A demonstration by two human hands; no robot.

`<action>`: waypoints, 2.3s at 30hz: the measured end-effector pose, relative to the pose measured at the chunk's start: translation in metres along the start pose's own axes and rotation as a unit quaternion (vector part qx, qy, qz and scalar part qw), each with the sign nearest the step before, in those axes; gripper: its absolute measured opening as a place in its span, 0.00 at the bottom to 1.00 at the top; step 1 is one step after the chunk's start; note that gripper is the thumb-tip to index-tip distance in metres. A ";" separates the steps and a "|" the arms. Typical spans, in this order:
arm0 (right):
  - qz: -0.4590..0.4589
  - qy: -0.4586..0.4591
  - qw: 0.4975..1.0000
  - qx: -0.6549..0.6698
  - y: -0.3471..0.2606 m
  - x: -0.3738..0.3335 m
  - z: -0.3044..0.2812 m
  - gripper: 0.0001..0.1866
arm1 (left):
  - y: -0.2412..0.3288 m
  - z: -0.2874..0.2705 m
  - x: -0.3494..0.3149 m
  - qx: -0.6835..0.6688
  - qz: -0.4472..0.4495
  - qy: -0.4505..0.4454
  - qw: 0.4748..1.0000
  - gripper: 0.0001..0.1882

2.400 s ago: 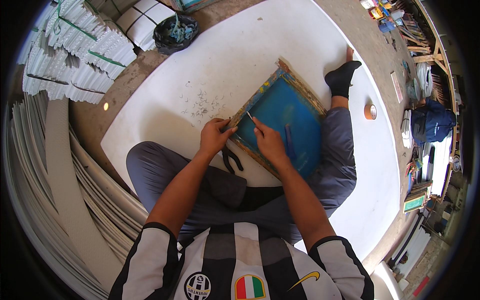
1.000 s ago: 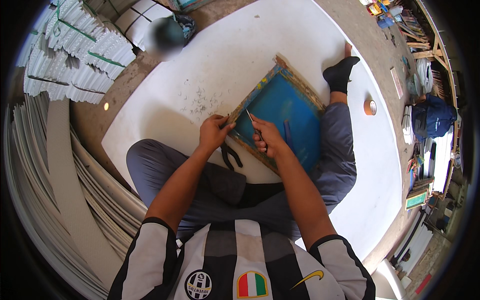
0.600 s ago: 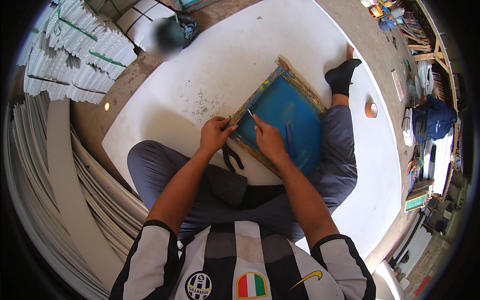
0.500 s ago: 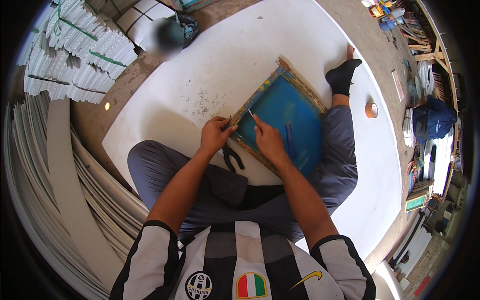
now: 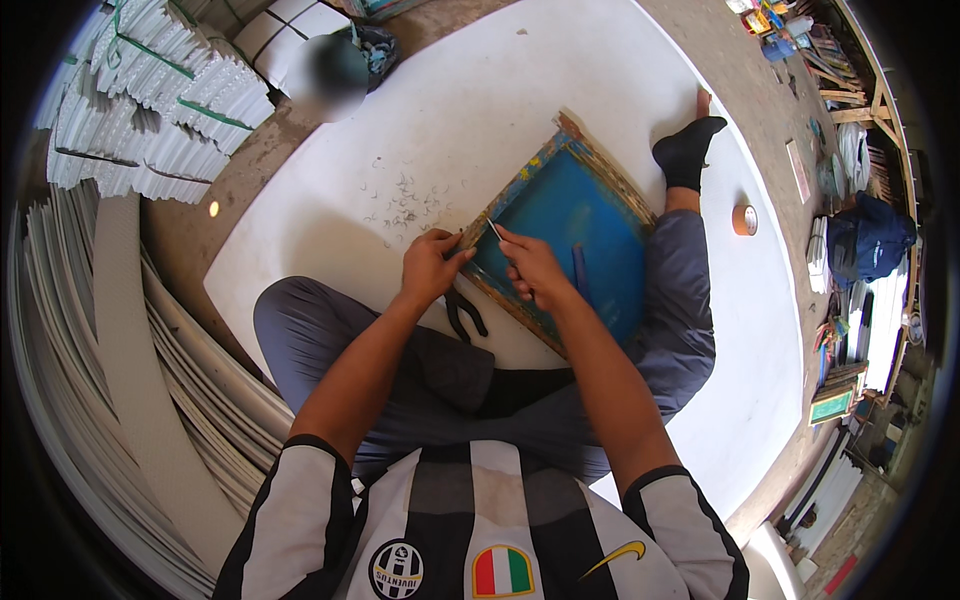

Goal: The person sits on the floor and scrapes dried paint or residue off the edges of a blue screen printing frame using a small metal tool. They repeatedly scrape the frame's border and occasionally wipe the surface with their hand.

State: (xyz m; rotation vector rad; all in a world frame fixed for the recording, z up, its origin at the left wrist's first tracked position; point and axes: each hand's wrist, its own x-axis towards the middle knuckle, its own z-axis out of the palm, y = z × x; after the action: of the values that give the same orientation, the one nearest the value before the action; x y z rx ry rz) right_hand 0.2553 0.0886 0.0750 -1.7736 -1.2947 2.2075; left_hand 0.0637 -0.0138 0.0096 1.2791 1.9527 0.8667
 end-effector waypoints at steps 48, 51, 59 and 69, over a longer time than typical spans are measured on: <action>-0.155 0.134 0.861 -0.465 0.009 -0.011 0.024 0.33 | 0.003 0.002 0.001 0.020 0.019 0.011 1.000 0.21; -0.113 0.135 0.824 -0.539 -0.006 -0.033 0.036 0.30 | 0.001 0.004 0.000 0.003 0.013 0.013 1.000 0.21; -0.076 0.150 0.810 -0.561 -0.006 -0.033 0.064 0.33 | 0.005 0.000 0.000 0.025 0.011 0.020 0.999 0.21; -0.138 0.115 0.903 -0.390 0.011 -0.005 0.029 0.30 | 0.003 0.005 0.004 0.044 0.019 0.021 0.999 0.22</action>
State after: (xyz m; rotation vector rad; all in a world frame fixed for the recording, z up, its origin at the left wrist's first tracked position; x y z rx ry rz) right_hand 0.2384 0.0620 0.0725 -1.7830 -2.3871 1.3468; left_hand 0.0682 -0.0083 0.0089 1.3618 2.0249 0.8408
